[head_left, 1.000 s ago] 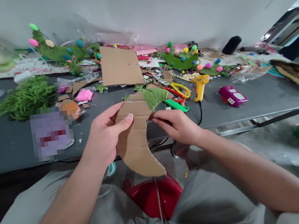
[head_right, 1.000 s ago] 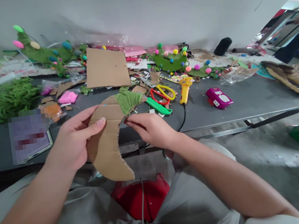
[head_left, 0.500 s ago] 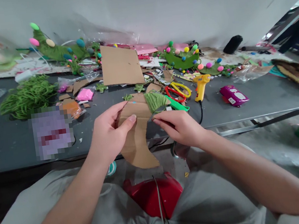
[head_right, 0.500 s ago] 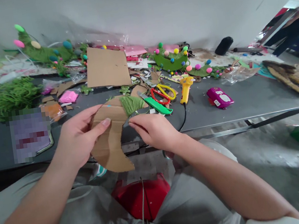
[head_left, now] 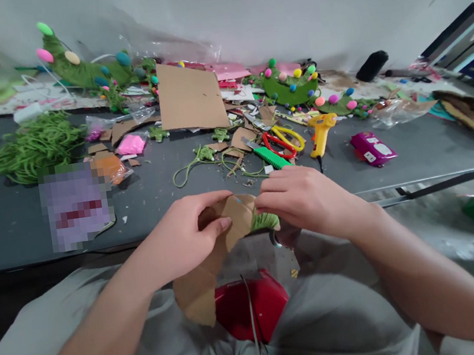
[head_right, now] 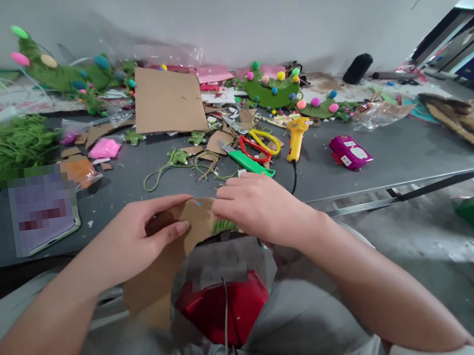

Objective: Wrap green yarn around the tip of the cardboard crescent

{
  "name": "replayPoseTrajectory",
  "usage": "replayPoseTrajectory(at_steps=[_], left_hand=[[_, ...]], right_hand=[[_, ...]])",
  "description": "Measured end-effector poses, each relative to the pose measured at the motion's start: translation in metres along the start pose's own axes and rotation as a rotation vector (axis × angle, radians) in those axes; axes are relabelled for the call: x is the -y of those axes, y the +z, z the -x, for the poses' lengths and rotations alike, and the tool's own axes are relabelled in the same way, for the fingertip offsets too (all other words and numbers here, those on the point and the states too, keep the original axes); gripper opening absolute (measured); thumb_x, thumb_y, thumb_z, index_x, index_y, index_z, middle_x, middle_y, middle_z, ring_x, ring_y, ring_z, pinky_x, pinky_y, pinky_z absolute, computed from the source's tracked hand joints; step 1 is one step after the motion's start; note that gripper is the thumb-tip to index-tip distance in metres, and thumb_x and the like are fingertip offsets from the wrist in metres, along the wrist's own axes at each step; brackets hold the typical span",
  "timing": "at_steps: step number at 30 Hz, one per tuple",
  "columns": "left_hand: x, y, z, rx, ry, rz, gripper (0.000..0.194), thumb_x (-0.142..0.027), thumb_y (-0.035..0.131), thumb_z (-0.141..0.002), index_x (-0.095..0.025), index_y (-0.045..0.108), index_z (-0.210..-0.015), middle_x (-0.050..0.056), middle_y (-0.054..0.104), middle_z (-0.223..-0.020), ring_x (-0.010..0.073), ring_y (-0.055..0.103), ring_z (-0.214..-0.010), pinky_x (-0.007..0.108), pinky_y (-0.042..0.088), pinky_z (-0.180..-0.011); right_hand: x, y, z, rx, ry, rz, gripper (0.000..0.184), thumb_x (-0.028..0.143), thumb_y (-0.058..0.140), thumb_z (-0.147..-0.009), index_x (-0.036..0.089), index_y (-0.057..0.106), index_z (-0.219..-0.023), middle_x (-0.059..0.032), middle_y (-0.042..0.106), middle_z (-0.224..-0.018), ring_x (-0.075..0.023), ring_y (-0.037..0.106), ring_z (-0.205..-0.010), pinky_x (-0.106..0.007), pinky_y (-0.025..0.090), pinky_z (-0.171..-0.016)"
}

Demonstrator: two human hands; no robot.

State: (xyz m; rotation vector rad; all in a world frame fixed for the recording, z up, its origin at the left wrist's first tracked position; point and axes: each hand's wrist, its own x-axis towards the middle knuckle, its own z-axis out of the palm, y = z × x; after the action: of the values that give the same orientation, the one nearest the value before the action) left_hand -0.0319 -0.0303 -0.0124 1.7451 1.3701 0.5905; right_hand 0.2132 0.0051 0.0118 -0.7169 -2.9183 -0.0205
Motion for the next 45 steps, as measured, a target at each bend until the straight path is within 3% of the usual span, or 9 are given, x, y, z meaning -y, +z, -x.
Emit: replayPoseTrajectory(at_steps=[6, 11, 19, 25, 30, 33, 36, 38, 45], left_hand=[[0.002, 0.001, 0.002, 0.051, -0.026, 0.050, 0.041, -0.037, 0.065, -0.088, -0.031, 0.066, -0.129, -0.001, 0.070, -0.129, 0.0234, 0.069, -0.112, 0.031, 0.057, -0.093], [0.001, -0.002, 0.004, 0.095, -0.044, 0.090, 0.041, -0.038, 0.066, -0.088, -0.033, 0.066, -0.128, -0.002, 0.073, -0.121, 0.0206, 0.072, -0.102, 0.028, 0.058, -0.089], [-0.008, -0.011, 0.003, 0.044, 0.013, 0.019, 0.041, -0.038, 0.067, -0.087, -0.026, 0.068, -0.126, 0.003, 0.075, -0.115, 0.0230, 0.071, -0.097, 0.033, 0.058, -0.088], [-0.008, -0.015, 0.005, 0.062, 0.028, 0.153, 0.042, -0.040, 0.071, -0.085, -0.027, 0.070, -0.124, 0.003, 0.077, -0.108, 0.0240, 0.072, -0.094, 0.032, 0.059, -0.082], [-0.008, -0.009, 0.003, 0.006, -0.016, 0.475, 0.045, -0.038, 0.076, -0.081, -0.028, 0.071, -0.125, 0.005, 0.076, -0.112, 0.0268, 0.073, -0.097, 0.032, 0.061, -0.079], [-0.009, -0.003, 0.001, -0.056, -0.064, 0.648, 0.050, -0.036, 0.079, -0.079, -0.028, 0.069, -0.127, 0.008, 0.075, -0.116, 0.0286, 0.073, -0.099, 0.035, 0.062, -0.081], [-0.009, 0.001, -0.002, -0.148, -0.080, 0.745, 0.050, -0.035, 0.080, -0.078, -0.025, 0.068, -0.126, 0.009, 0.074, -0.119, 0.0294, 0.072, -0.102, 0.036, 0.062, -0.082], [-0.009, 0.001, -0.005, -0.201, -0.086, 0.800, 0.050, -0.034, 0.079, -0.078, -0.023, 0.068, -0.126, 0.010, 0.074, -0.119, 0.0290, 0.073, -0.101, 0.035, 0.062, -0.082], [-0.008, 0.004, -0.009, -0.329, -0.060, 0.782, 0.049, -0.037, 0.077, -0.080, -0.021, 0.068, -0.126, 0.010, 0.073, -0.122, 0.0286, 0.072, -0.100, 0.037, 0.061, -0.085]], right_hand=[[-0.010, -0.003, 0.001, -0.002, 0.033, -0.077, 0.023, 0.016, 0.046, -0.099, 0.017, 0.068, -0.092, -0.0048, 0.062, -0.083, -0.0155, 0.052, -0.076, -0.029, 0.034, -0.069], [-0.018, -0.003, 0.004, -0.046, 0.083, -0.131, 0.021, 0.019, 0.048, -0.100, 0.016, 0.068, -0.094, -0.0056, 0.062, -0.085, -0.0152, 0.054, -0.076, -0.028, 0.038, -0.070], [-0.034, 0.001, 0.010, -0.106, 0.114, -0.356, 0.022, 0.023, 0.045, -0.102, 0.018, 0.066, -0.105, -0.0088, 0.068, -0.099, -0.0173, 0.061, -0.088, -0.029, 0.045, -0.077], [-0.037, 0.002, 0.007, -0.188, 0.142, -0.519, 0.018, 0.022, 0.051, -0.099, 0.016, 0.068, -0.101, -0.0074, 0.071, -0.095, -0.0161, 0.063, -0.088, -0.027, 0.048, -0.080], [-0.033, 0.009, 0.003, -0.204, 0.269, -0.709, 0.020, 0.027, 0.052, -0.097, 0.015, 0.068, -0.100, -0.0050, 0.072, -0.091, -0.0147, 0.064, -0.081, -0.024, 0.049, -0.073], [-0.031, 0.025, 0.000, -0.257, 0.244, -0.840, 0.017, 0.026, 0.058, -0.090, 0.015, 0.066, -0.099, -0.0055, 0.070, -0.091, -0.0165, 0.063, -0.081, -0.026, 0.050, -0.070], [-0.024, 0.043, -0.008, -0.362, 0.244, -0.898, 0.011, 0.022, 0.056, -0.088, 0.015, 0.062, -0.081, -0.0048, 0.067, -0.081, -0.0153, 0.061, -0.075, -0.027, 0.049, -0.069], [-0.018, 0.049, -0.014, -0.345, 0.320, -0.894, 0.024, 0.024, 0.050, -0.094, 0.016, 0.059, -0.074, -0.0028, 0.063, -0.071, -0.0119, 0.056, -0.066, -0.024, 0.045, -0.064], [0.003, 0.037, -0.019, -0.255, 0.323, -0.754, 0.023, 0.028, 0.043, -0.102, 0.015, 0.063, -0.100, -0.0030, 0.065, -0.083, -0.0106, 0.055, -0.071, -0.023, 0.042, -0.069]])
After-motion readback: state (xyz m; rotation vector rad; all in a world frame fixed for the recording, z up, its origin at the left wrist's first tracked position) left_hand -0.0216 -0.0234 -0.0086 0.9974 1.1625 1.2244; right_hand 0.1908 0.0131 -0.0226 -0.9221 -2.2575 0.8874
